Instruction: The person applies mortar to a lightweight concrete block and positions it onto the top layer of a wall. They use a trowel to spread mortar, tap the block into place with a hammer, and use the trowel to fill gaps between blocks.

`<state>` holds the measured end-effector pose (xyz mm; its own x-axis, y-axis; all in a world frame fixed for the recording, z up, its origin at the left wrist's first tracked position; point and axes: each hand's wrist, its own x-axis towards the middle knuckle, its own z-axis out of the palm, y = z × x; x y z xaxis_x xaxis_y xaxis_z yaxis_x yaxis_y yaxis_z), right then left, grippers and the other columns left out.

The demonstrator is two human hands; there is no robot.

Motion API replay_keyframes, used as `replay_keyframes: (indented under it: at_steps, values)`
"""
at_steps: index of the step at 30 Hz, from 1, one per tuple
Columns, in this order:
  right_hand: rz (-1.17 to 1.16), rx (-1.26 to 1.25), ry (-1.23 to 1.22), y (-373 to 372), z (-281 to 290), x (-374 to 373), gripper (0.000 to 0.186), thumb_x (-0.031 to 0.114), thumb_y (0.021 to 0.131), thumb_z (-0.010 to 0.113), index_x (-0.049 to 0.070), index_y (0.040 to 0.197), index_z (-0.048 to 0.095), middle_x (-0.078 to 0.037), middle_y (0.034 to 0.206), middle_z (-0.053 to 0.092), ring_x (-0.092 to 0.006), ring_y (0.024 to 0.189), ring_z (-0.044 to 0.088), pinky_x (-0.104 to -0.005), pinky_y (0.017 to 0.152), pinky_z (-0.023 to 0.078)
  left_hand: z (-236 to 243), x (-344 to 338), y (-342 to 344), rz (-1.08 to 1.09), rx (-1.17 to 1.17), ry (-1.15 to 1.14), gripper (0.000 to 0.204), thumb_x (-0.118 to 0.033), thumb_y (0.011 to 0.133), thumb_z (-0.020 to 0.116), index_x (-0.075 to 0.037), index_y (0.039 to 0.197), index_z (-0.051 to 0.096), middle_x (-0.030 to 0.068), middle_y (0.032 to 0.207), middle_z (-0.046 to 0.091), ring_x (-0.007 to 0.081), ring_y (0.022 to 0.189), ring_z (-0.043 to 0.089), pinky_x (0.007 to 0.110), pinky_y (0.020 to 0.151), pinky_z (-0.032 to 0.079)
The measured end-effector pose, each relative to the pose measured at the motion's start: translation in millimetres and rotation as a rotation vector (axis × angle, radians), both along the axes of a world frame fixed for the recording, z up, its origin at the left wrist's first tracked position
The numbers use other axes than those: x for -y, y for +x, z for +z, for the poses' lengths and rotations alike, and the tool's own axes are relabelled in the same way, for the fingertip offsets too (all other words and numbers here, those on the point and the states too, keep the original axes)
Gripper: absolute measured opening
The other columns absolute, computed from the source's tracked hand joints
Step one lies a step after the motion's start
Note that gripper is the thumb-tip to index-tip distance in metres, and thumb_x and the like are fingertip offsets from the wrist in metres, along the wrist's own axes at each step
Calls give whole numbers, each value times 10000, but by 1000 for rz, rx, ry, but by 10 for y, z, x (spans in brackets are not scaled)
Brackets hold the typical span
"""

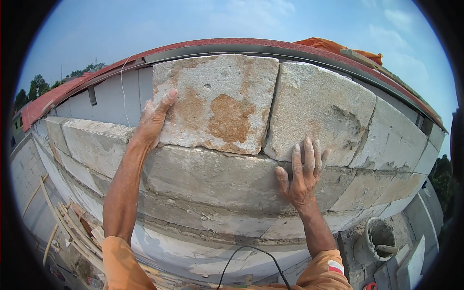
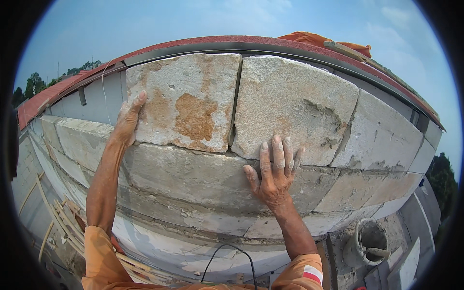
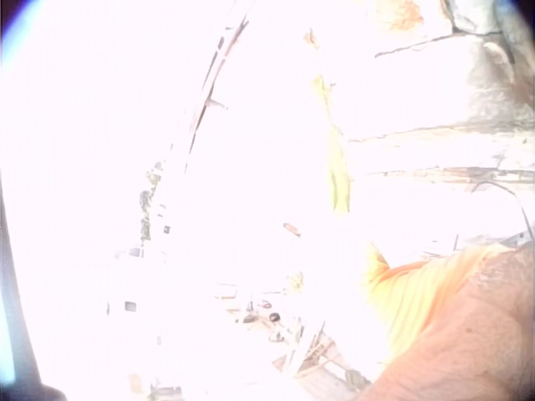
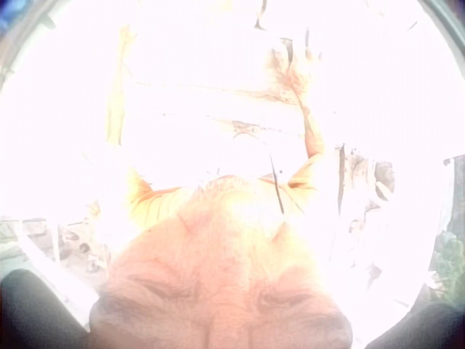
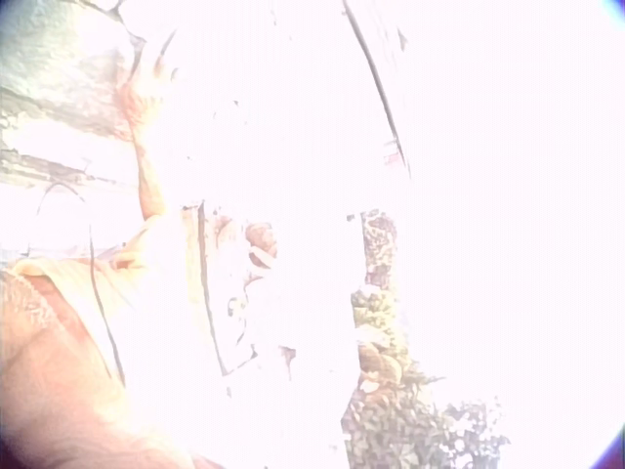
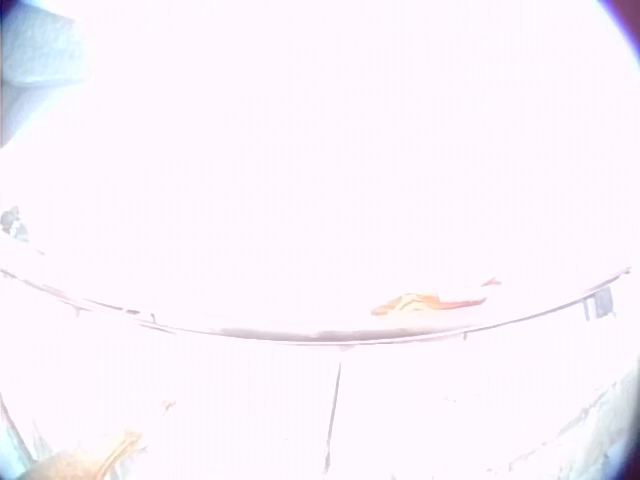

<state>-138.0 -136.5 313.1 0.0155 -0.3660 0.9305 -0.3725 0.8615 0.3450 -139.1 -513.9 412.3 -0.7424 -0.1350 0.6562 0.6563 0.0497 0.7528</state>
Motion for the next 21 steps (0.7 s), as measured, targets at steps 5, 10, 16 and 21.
replay_keyframes:
  at_steps: [5,10,16,21]
  values:
    - [65,-27,6,128,161,7,542,432,983,597,92,1399,526,-188,1517,402,-379,1456,322,-627,1227,133,-102,127,-156,93,-32,-18,931,-769,746,718,92,1089,624,122,894,597,200,864,611,326,710,554]
    - [-54,-104,22,362,573,-64,514,413,979,606,91,1375,545,-182,1474,438,-378,1429,357,-613,1222,169,-55,51,-140,12,-49,-40,949,-770,730,726,104,1083,622,147,892,590,218,839,612,345,673,550]
    - [-52,-64,27,464,577,-76,509,296,928,688,77,1367,552,-186,1434,481,-392,1408,383,-614,1209,201,58,186,-14,-10,114,-129,1039,-725,730,743,116,1294,506,255,1153,568,311,1047,660,391,805,605]
    - [-53,-37,7,566,475,-284,518,253,908,706,67,1366,550,-190,1412,500,-391,1394,404,-621,1198,226,233,277,-101,-165,-28,126,1115,-720,727,746,88,1421,417,277,1353,512,322,1297,532,434,967,563]
